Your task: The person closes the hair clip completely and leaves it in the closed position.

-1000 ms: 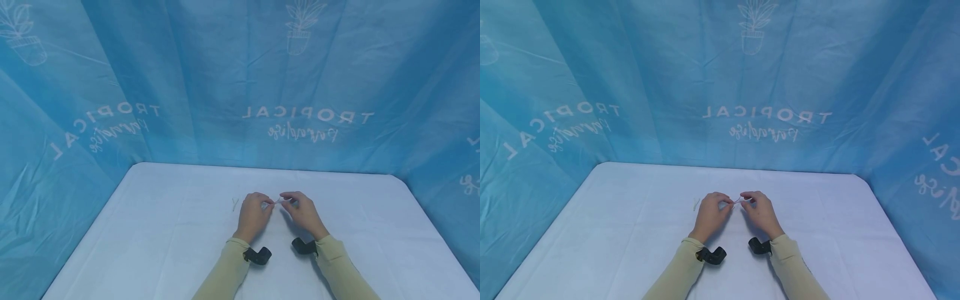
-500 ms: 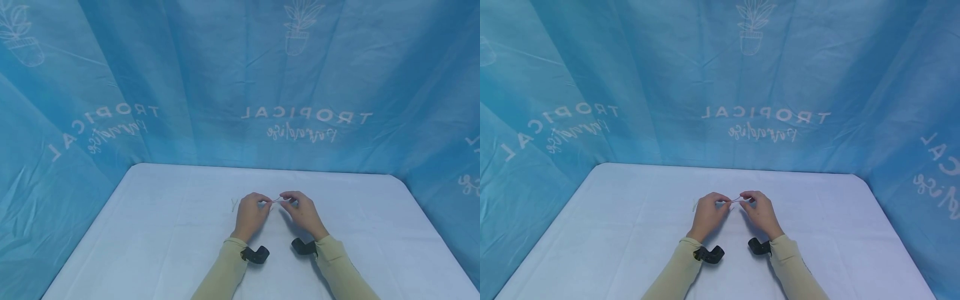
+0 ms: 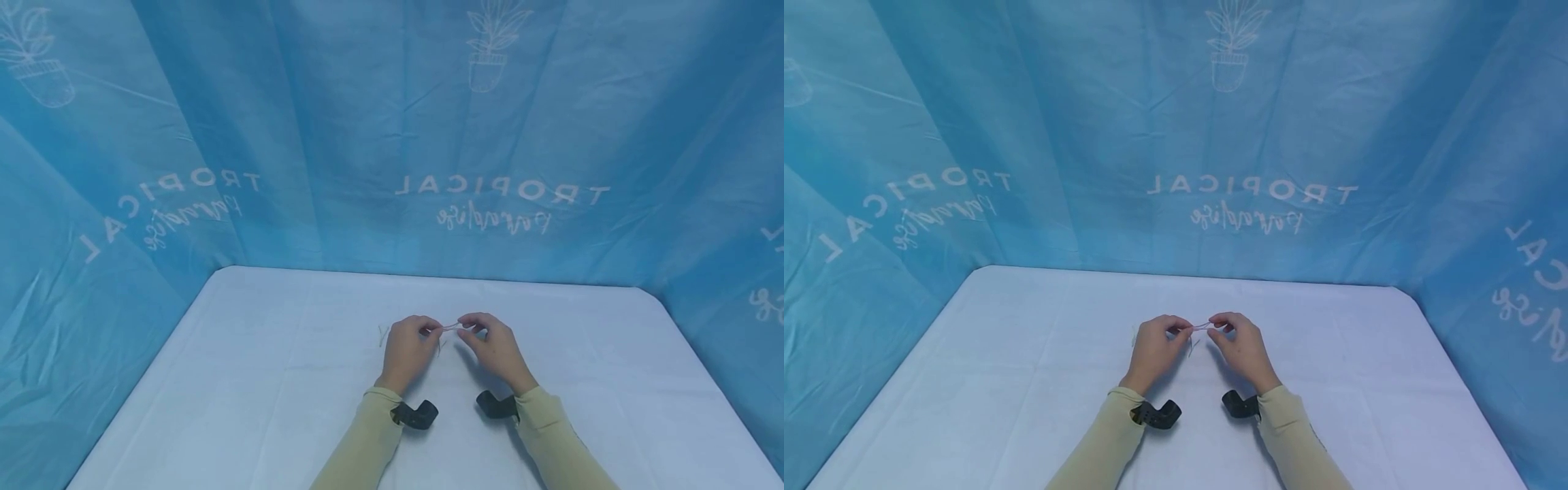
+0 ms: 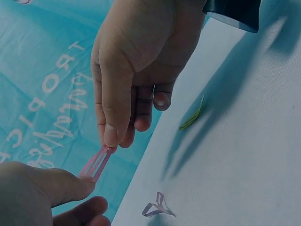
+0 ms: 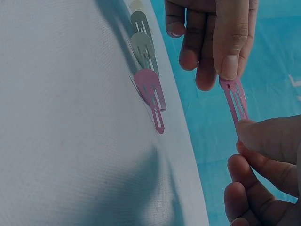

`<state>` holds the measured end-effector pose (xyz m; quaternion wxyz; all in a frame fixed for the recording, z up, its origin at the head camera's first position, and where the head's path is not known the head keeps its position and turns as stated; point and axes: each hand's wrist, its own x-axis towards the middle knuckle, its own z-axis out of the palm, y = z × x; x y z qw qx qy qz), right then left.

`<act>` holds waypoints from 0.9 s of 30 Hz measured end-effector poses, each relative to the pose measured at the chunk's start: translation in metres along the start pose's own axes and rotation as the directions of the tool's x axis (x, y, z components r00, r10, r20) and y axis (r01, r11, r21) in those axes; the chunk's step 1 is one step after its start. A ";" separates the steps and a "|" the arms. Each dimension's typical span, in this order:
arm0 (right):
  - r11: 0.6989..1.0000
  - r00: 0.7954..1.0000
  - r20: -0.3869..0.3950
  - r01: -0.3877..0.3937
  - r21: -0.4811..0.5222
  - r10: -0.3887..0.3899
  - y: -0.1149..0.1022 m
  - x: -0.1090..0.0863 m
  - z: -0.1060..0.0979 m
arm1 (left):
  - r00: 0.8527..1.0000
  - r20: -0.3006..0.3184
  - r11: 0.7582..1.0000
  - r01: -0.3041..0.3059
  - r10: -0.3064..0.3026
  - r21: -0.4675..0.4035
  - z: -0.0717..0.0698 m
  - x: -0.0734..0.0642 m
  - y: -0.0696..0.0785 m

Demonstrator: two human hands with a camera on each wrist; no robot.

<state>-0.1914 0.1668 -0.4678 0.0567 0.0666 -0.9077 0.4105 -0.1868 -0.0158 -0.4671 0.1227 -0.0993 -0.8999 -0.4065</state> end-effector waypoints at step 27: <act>0.999 1.000 0.003 0.018 0.051 -0.018 0.002 -0.001 -0.003 | 1.000 -0.025 1.000 -0.012 0.011 -0.023 0.004 0.002 -0.003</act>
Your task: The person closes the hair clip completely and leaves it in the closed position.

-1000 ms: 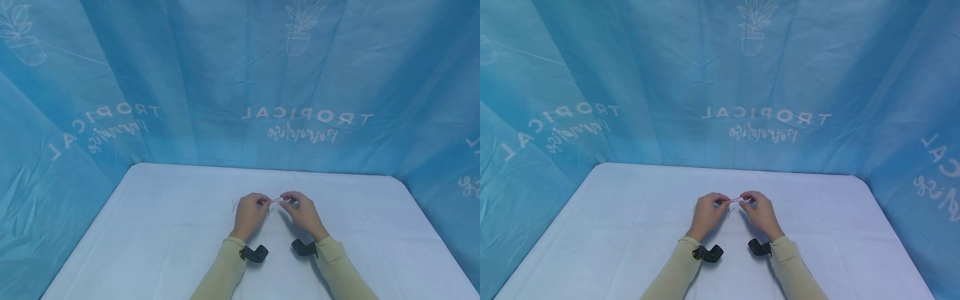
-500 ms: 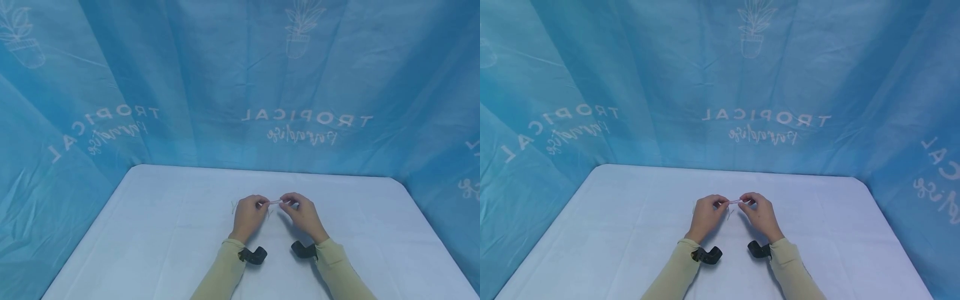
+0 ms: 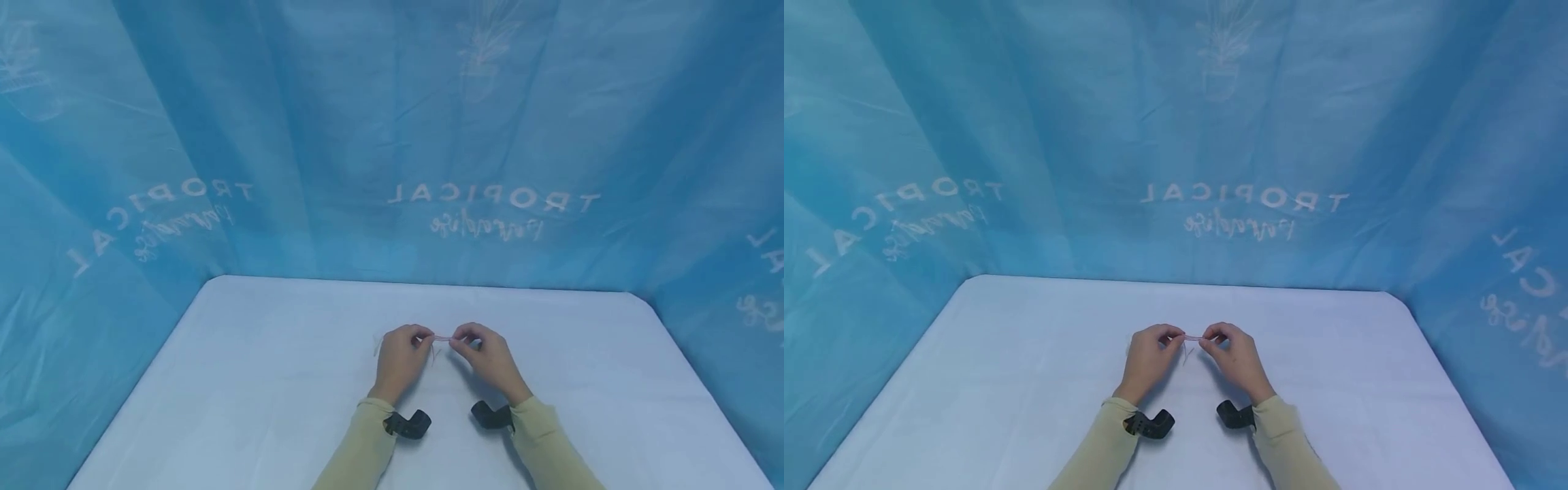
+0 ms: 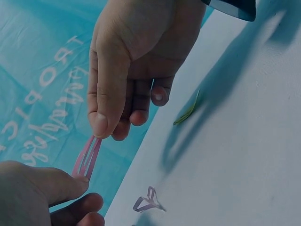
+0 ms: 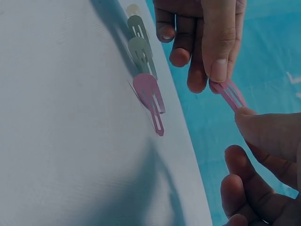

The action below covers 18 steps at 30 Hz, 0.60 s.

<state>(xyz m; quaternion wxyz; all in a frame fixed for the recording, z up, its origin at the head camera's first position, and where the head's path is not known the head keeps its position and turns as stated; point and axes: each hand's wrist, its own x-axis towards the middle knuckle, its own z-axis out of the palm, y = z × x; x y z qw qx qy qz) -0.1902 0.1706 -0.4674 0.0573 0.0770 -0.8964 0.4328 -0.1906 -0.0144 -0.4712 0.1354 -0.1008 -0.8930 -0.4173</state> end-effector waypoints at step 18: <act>0.999 0.993 0.112 0.019 0.049 -0.024 0.004 -0.001 -0.006 | 1.000 0.019 1.000 -0.007 0.008 -0.021 0.002 -0.002 -0.002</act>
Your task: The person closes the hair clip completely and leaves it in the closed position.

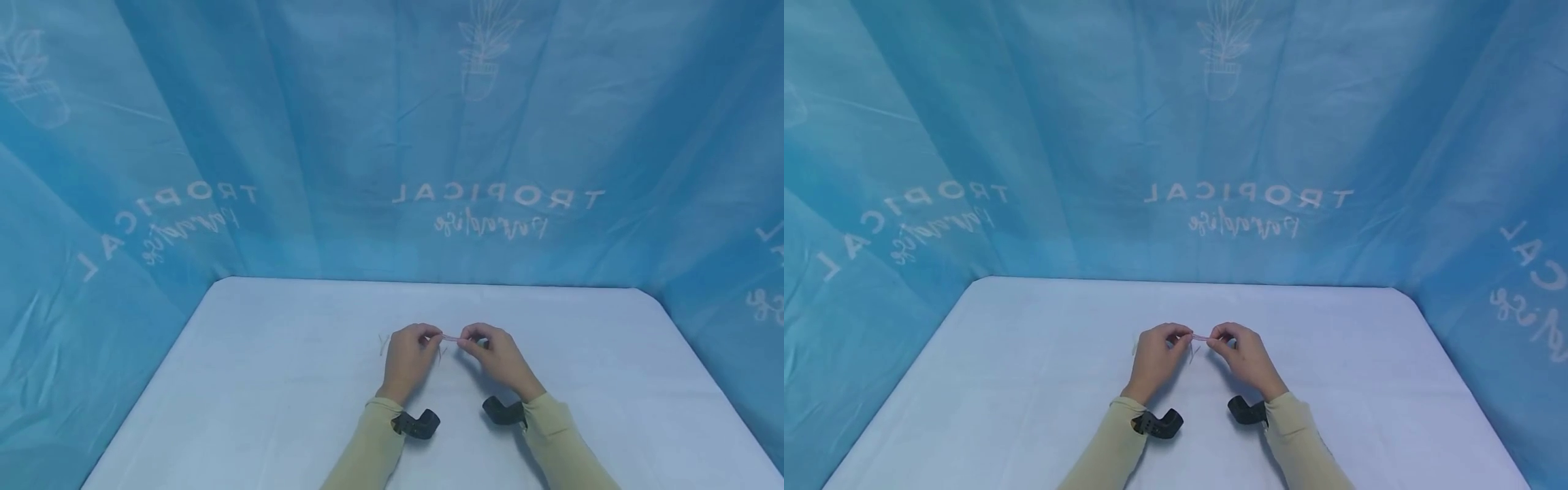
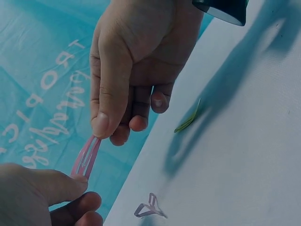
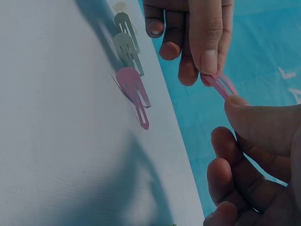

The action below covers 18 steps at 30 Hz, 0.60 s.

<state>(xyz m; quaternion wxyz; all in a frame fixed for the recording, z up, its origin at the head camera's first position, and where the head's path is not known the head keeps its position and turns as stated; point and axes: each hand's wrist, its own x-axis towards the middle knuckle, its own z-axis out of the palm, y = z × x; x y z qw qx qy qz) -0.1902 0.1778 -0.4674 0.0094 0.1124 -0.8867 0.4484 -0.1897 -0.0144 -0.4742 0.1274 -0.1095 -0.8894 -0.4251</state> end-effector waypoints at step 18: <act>0.999 1.000 -0.025 0.011 -0.047 -0.012 0.000 0.001 0.002 | 1.000 -0.002 0.999 -0.024 0.024 0.033 -0.003 0.001 0.003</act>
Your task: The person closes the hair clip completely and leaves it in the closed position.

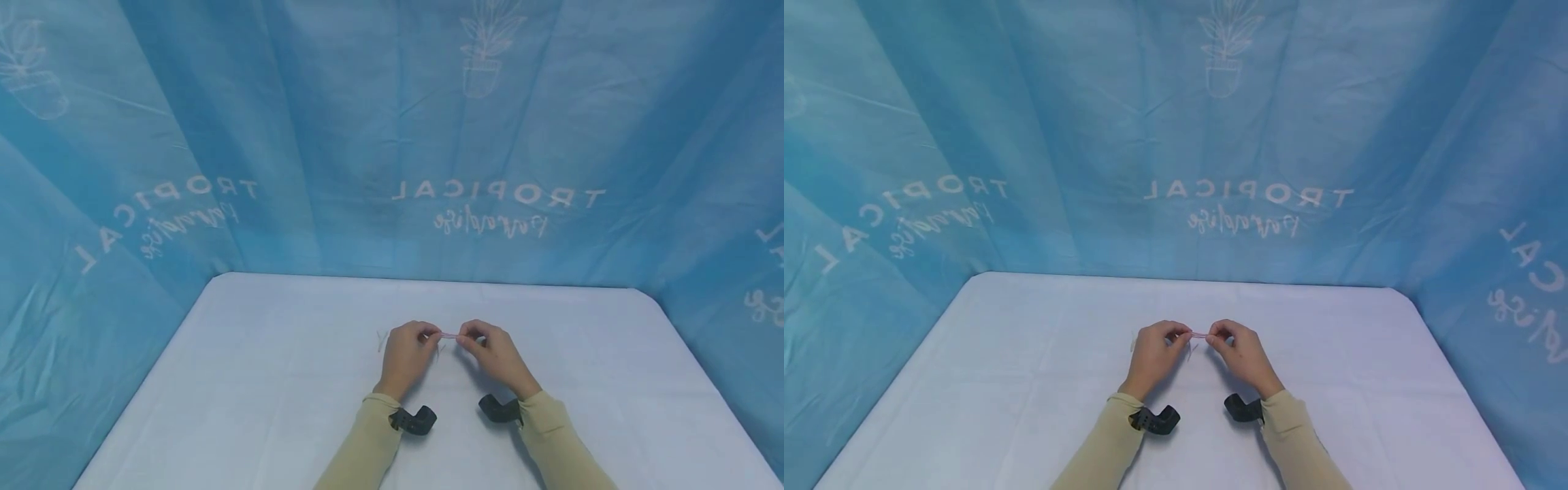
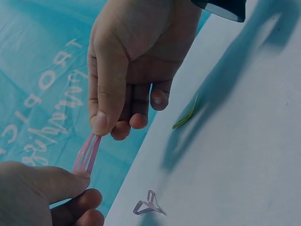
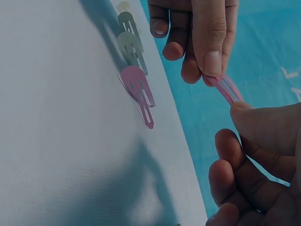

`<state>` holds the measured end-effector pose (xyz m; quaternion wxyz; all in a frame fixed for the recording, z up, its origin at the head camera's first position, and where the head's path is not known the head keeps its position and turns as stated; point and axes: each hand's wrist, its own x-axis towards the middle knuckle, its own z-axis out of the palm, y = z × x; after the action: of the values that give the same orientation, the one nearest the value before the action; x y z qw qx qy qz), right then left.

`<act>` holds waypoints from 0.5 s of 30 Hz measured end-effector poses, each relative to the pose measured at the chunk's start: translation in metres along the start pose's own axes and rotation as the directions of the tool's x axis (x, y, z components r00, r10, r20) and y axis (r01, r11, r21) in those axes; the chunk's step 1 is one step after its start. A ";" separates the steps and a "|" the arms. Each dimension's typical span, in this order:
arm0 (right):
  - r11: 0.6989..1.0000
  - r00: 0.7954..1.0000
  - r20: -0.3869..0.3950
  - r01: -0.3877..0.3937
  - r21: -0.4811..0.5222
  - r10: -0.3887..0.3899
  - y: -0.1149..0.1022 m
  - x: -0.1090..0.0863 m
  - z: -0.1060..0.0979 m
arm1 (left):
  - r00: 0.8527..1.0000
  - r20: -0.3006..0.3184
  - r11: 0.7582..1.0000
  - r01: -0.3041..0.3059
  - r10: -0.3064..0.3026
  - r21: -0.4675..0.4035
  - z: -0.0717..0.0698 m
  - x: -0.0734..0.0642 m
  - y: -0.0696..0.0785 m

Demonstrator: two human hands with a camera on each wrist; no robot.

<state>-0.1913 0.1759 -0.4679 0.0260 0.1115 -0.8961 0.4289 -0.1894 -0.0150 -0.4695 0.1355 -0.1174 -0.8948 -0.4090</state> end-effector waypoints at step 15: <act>0.999 0.999 -0.024 -0.031 -0.033 0.030 -0.004 -0.002 0.004 | 1.000 -0.010 1.000 0.018 -0.018 0.006 0.003 -0.003 0.002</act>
<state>-0.1885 0.1704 -0.4676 0.0320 0.0923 -0.9042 0.4157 -0.1860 -0.0120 -0.4708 0.1364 -0.1067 -0.8965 -0.4078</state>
